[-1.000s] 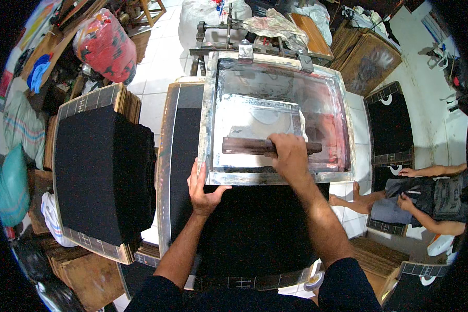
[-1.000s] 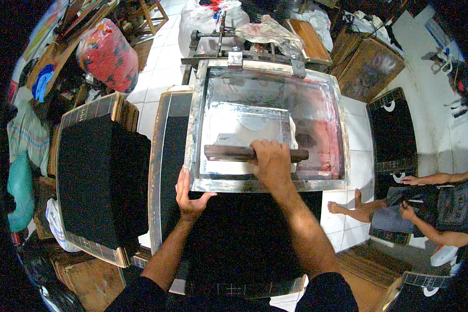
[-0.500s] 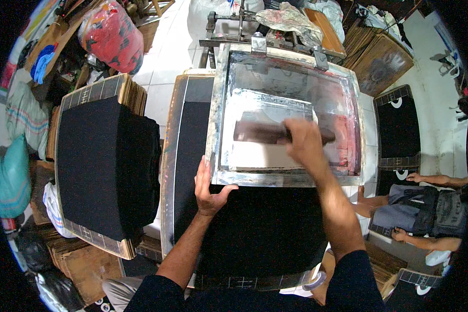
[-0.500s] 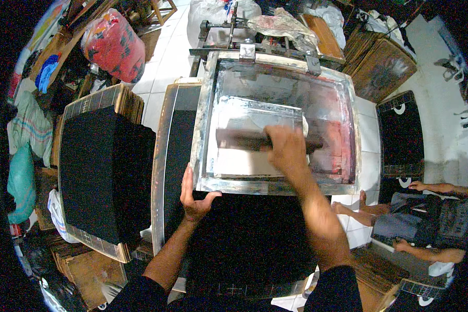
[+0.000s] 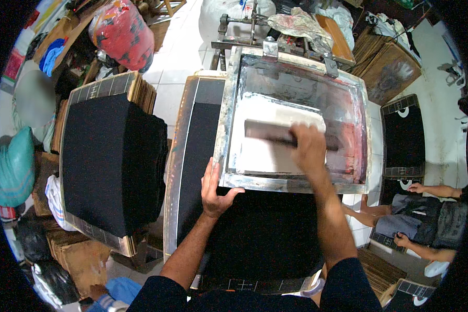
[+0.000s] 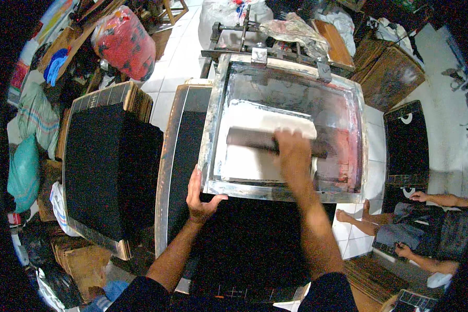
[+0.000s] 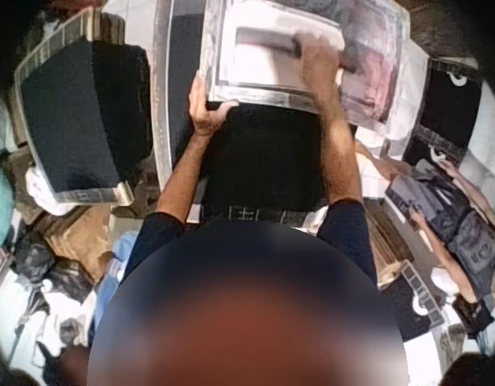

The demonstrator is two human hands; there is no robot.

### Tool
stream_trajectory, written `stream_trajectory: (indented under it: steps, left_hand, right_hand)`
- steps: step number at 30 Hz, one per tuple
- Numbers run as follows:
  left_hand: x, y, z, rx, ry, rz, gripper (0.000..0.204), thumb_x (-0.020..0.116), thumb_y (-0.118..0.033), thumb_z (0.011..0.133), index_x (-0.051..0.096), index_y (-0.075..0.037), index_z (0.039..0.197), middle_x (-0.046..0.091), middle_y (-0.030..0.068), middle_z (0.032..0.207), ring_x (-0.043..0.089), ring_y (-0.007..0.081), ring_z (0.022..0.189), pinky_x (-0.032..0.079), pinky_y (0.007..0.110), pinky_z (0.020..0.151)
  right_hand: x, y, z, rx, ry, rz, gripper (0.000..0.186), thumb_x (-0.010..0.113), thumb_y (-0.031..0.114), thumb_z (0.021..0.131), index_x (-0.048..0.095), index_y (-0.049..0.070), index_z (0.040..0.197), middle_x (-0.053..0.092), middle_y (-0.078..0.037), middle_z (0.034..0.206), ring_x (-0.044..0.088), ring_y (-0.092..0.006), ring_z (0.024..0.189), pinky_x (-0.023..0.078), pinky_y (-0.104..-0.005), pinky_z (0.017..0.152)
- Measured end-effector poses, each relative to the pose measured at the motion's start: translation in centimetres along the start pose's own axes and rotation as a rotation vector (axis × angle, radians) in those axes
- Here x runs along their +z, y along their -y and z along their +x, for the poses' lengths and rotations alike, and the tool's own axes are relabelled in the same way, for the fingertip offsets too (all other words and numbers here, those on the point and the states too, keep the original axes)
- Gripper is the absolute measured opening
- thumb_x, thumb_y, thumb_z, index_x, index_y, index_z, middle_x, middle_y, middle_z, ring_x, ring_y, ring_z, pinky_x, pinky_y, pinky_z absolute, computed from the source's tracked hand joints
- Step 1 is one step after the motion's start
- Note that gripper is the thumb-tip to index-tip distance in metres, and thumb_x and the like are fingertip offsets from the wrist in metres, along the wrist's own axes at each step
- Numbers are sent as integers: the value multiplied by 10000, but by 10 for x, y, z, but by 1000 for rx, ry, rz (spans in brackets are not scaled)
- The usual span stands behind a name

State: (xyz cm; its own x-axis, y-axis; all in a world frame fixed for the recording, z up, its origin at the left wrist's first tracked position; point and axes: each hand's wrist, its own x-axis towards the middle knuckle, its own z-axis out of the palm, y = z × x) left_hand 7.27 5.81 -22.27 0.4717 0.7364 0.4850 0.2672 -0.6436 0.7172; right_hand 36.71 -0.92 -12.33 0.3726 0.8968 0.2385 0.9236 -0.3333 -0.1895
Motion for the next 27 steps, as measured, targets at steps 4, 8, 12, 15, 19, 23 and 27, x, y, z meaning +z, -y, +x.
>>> stream_trajectory:
  steps: [4, 8, 12, 15, 19, 23, 27]
  left_hand:
    - [0, -1, 2, 15, -13, -2, 1064, 936, -425, 714, 434, 53, 1521, 466, 323, 1533, 493, 431, 1417, 423, 477, 1149]
    - [-3, -2, 6, 32, -18, -33, 1027, 941, -377, 715, 453, 26, 1523, 482, 294, 1533, 487, 423, 1423, 418, 478, 1166]
    - [-19, -23, 23, 78, -58, -45, 956, 966, -322, 674, 532, 1, 1462, 546, 231, 1499, 512, 390, 1406, 421, 468, 1167]
    - [-40, -69, 57, 39, -192, -126, 930, 987, -199, 652, 554, -32, 1458, 584, 193, 1473, 540, 339, 1394, 435, 442, 1163]
    - [-63, -142, 144, -81, -267, -438, 1098, 965, -206, 671, 376, -42, 1583, 520, 256, 1517, 520, 382, 1404, 445, 448, 1156]
    - [-112, -167, 219, -57, -62, -616, 1185, 974, -260, 641, 313, -17, 1593, 607, 279, 1372, 709, 330, 911, 570, 417, 840]
    - [-157, -127, 191, 298, -176, -270, 858, 869, -306, 806, 467, -63, 1524, 684, 206, 1255, 686, 337, 981, 533, 426, 926]
  right_hand:
    - [-33, 45, -82, 69, 47, 104, 397, 741, -17, 658, 660, 121, 1021, 634, -75, 931, 601, -336, 921, 454, -471, 825]
    - [-32, 63, -112, 93, -7, 105, 549, 819, 23, 627, 663, 141, 1140, 664, -52, 1116, 608, -292, 1053, 443, -460, 960]
    - [-35, 66, -113, 47, -108, 83, 549, 791, 94, 686, 661, 138, 1217, 676, -83, 1179, 601, -314, 1147, 404, -506, 1069]
    - [-73, 68, -92, 9, -288, -51, 616, 804, 542, 746, 686, 81, 1139, 666, -164, 1083, 607, -393, 1065, 400, -552, 1010]
    - [-151, 46, -11, -171, -595, -259, 649, 799, 680, 753, 683, 74, 956, 651, -105, 868, 637, -347, 861, 472, -481, 791]
    - [-226, 31, 63, 29, -560, -291, 679, 838, 584, 788, 723, 26, 1158, 733, -177, 1135, 680, -403, 998, 515, -474, 874]
    - [-282, 17, 122, 194, -435, -261, 798, 747, 672, 842, 690, 30, 1314, 690, -225, 1300, 659, -400, 1177, 492, -448, 1013]
